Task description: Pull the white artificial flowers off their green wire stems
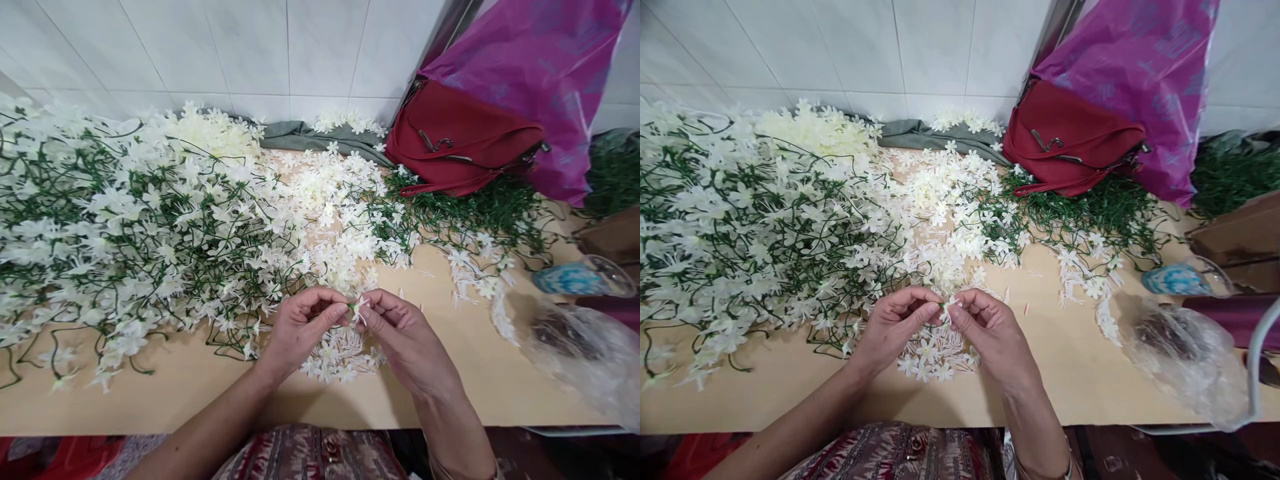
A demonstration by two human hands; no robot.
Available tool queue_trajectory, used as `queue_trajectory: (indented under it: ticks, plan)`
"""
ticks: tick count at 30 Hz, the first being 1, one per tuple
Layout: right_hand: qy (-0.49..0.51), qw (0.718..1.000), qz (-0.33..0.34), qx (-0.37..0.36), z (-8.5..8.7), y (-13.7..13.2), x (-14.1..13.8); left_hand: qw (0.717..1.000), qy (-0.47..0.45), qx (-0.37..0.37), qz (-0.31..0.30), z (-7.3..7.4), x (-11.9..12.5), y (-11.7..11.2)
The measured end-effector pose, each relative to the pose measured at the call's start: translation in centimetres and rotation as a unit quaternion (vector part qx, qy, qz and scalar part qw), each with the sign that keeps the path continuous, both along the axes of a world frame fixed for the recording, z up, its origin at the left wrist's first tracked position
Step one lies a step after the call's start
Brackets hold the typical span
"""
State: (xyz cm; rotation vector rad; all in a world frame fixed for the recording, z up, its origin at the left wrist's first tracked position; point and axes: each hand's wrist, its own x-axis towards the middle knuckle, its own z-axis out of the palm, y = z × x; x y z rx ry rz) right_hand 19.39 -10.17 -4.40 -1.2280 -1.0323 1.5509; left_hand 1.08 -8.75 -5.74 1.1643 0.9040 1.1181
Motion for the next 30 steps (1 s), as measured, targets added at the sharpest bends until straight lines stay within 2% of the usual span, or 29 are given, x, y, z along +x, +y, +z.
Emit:
queue_trajectory:
  ticks: [9,18,30]
  plan:
    - [0.020,1.000,0.016,-0.006,-0.6,0.5,-0.6,0.999,-0.014,-0.046,-0.001,-0.8,0.3,-0.1]
    - [0.015,0.999,0.012,-0.029,-0.6,0.9,-0.7,0.999,0.010,-0.037,-0.009,-1.4,0.2,-0.2]
    - [-0.002,1.000,0.009,-0.024,-0.4,1.3,-0.9,0.999,0.052,-0.007,-0.001,-1.0,0.1,0.0]
